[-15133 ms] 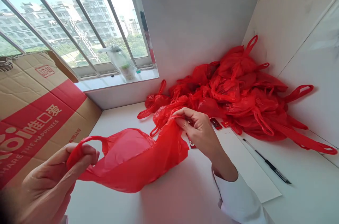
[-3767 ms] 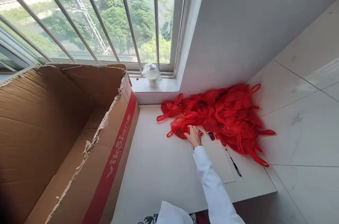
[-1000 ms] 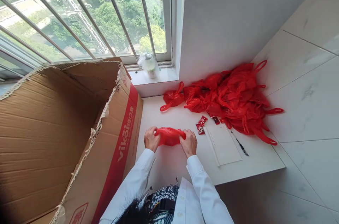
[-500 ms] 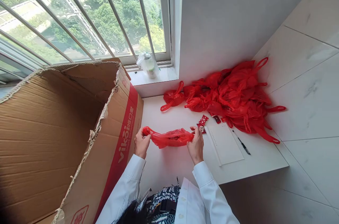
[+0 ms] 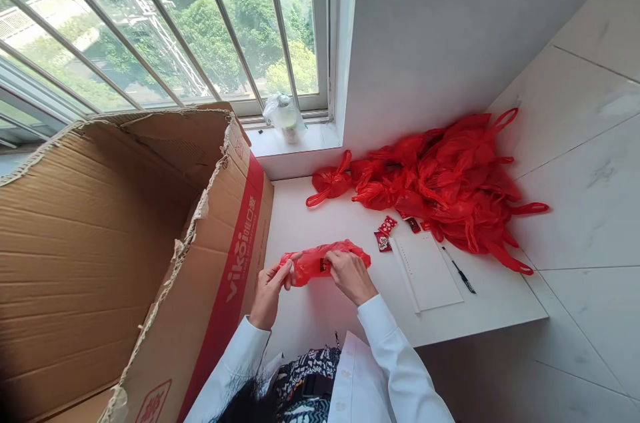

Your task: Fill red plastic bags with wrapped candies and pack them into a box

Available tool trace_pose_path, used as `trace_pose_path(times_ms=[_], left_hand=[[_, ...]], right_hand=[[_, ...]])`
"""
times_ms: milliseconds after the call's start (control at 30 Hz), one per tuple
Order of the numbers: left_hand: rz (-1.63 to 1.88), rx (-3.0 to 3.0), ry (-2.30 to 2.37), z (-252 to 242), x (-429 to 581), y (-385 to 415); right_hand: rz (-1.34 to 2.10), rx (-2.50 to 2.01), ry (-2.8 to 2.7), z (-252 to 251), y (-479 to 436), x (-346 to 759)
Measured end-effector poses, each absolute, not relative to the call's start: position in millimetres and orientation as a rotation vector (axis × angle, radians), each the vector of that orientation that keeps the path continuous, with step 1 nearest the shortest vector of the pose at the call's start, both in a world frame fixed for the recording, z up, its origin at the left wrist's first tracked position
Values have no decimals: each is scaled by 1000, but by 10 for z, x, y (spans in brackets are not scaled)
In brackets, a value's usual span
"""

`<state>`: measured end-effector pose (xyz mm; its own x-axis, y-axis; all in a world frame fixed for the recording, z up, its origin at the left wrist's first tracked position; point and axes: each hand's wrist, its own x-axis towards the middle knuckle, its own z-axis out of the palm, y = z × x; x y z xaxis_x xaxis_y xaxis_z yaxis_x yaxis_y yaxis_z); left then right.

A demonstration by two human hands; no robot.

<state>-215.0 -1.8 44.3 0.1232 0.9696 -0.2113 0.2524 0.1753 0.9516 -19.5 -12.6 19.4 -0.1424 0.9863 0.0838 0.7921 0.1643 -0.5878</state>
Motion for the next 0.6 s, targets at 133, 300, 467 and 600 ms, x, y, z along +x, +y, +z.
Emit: trace_pose_path(times_ms=[133,300,467,600], left_hand=[[816,1309,1386,422,-2164,-40],[740,1442,1442,450,-2107,-94],[690,1591,1476,465,-2029,-92],[628,1694,1452,483,-2010,-46]], right_hand=[[626,-1895,-2075,-120,-103,-155],[678,-2091,-2109,-255,-246,-38],[837,-2070,-2214,-144,-342,-18],[1086,-1899,-2276,50,-359,65]])
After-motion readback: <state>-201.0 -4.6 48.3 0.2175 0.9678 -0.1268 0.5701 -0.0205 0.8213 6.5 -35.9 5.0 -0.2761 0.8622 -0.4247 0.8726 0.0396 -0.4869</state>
